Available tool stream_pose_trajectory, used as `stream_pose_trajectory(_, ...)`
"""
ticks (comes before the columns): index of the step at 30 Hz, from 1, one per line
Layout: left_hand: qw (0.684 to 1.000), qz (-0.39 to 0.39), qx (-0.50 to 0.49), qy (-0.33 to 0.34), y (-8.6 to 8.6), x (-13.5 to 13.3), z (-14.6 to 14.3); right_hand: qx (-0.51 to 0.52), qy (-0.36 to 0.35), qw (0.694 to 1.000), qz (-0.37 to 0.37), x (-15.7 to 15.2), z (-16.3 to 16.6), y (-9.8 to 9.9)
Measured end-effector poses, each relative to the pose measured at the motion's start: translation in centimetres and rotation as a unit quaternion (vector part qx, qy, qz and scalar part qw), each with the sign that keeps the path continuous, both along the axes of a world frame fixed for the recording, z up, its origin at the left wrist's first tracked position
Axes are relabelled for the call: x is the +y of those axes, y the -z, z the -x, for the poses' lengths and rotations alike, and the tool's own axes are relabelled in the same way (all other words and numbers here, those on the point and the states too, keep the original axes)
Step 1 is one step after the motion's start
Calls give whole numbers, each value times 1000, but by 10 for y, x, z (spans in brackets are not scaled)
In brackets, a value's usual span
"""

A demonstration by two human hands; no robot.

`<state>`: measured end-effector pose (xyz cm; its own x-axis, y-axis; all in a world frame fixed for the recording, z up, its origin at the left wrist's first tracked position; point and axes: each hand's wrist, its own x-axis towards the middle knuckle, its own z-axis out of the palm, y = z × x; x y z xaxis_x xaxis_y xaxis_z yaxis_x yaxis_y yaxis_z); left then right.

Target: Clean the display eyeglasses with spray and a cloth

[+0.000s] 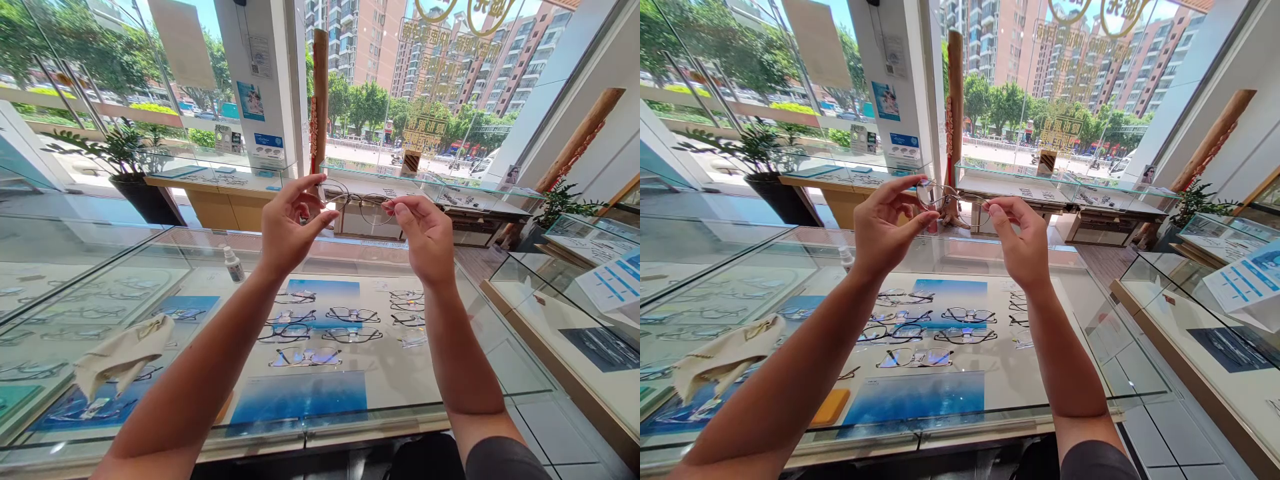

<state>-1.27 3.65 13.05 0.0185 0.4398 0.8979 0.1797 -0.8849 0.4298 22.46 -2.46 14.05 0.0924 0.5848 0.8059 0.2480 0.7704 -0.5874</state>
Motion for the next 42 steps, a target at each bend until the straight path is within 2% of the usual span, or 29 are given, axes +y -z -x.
stream_pose_trajectory(8,996,-11,29,-84,-1,-4,3,-12,17,1000,-7,2,-1,0)
stream_pose_trajectory(14,998,3,49,-35,-2,-1,6,4,-25,1000,-15,0,0,-2)
stream_pose_trajectory(17,999,0,51,-8,-1,1,6,-9,-17,1000,-9,0,-1,-2)
stream_pose_trajectory(20,998,-12,65,-10,-1,1,8,-37,13,999,0,-3,-4,-3)
stream_pose_trajectory(25,982,-84,152,-77,-7,-8,10,-133,96,986,-24,-12,-3,-8)
stream_pose_trajectory(28,968,-117,197,-99,-9,-17,8,-193,98,976,-28,-12,-1,-8)
stream_pose_trajectory(31,964,-132,209,-101,-10,-24,5,-206,83,975,-23,-9,-1,-7)
stream_pose_trajectory(37,974,-92,201,-42,-15,-33,7,-173,1,984,27,-9,-6,-9)
stream_pose_trajectory(42,986,4,157,55,-15,-31,6,-136,-35,987,77,-5,-8,-8)
